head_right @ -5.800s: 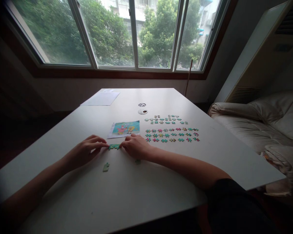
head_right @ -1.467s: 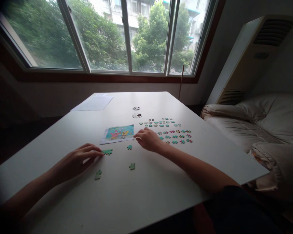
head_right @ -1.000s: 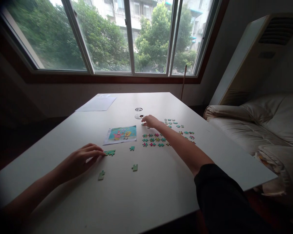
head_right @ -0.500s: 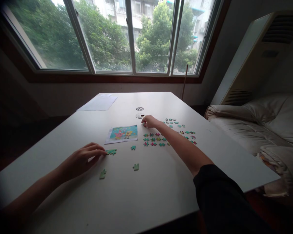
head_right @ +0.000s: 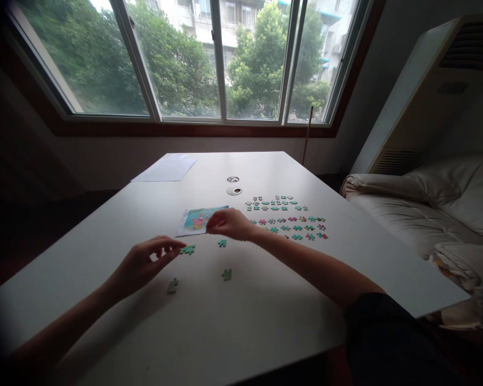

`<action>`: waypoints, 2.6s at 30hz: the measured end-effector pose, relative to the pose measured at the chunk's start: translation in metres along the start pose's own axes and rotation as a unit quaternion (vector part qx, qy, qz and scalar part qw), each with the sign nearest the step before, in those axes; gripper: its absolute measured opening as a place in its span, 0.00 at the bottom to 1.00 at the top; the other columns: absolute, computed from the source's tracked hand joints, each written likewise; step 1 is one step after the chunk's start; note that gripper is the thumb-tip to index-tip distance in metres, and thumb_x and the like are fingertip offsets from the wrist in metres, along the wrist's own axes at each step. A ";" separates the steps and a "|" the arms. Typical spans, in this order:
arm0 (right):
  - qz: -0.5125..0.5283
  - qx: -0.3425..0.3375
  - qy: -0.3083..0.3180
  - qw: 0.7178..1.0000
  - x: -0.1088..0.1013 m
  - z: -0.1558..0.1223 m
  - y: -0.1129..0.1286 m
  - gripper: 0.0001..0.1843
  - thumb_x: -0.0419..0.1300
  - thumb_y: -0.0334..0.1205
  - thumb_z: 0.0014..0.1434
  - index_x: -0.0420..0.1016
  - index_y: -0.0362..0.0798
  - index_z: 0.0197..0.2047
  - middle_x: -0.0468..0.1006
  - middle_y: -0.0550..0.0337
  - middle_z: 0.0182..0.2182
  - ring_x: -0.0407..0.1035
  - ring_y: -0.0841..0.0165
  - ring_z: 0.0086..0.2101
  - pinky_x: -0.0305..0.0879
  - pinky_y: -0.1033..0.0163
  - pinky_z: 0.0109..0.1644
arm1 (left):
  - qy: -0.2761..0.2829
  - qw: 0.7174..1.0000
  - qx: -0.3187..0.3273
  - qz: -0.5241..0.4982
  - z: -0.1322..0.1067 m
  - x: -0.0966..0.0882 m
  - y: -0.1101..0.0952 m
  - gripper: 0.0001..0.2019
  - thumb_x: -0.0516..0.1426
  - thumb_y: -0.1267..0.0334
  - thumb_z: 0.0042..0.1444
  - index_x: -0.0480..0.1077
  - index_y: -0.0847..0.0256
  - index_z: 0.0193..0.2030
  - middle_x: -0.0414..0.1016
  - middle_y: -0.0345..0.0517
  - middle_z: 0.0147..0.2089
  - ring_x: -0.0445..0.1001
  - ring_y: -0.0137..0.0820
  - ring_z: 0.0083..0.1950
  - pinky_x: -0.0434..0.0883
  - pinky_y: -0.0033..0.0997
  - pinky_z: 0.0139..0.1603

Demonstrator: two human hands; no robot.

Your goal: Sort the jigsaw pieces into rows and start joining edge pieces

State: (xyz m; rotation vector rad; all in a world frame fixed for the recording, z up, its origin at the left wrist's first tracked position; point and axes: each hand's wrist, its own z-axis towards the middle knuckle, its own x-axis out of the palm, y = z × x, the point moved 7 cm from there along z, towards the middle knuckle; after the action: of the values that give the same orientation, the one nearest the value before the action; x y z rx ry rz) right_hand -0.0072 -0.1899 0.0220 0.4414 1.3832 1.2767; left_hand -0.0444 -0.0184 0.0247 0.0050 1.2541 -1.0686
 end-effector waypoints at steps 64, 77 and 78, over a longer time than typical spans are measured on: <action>-0.283 -0.060 -0.063 0.955 0.041 -0.022 -0.002 0.04 0.61 0.37 0.48 0.75 0.46 0.28 0.72 0.60 0.26 0.63 0.73 0.30 0.56 0.67 0.35 | 0.053 0.987 0.101 0.117 -0.005 0.020 0.013 0.11 0.50 0.66 0.57 0.72 0.58 0.40 0.72 0.47 0.39 0.66 0.34 0.41 0.68 0.34 0.40; -0.294 -0.071 -0.062 0.951 0.042 -0.020 -0.004 0.04 0.60 0.36 0.49 0.75 0.46 0.29 0.72 0.61 0.26 0.63 0.72 0.30 0.55 0.67 0.36 | 0.075 0.977 0.123 0.159 -0.005 0.027 0.009 0.19 0.47 0.74 0.55 0.70 0.52 0.48 0.71 0.46 0.41 0.64 0.34 0.42 0.68 0.34 0.40; -0.299 -0.075 -0.062 0.949 0.042 -0.021 -0.003 0.04 0.60 0.37 0.50 0.75 0.46 0.29 0.72 0.60 0.26 0.63 0.72 0.30 0.55 0.66 0.36 | 0.077 0.975 0.126 0.165 -0.005 0.027 0.008 0.19 0.47 0.74 0.55 0.70 0.52 0.48 0.71 0.46 0.41 0.64 0.34 0.42 0.68 0.34 0.40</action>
State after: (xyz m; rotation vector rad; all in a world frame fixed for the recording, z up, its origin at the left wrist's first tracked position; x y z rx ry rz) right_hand -0.0360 -0.1642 -0.0049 -0.0152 1.1774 0.8267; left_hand -0.0449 -0.0284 -0.0021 0.4836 1.1963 -0.9404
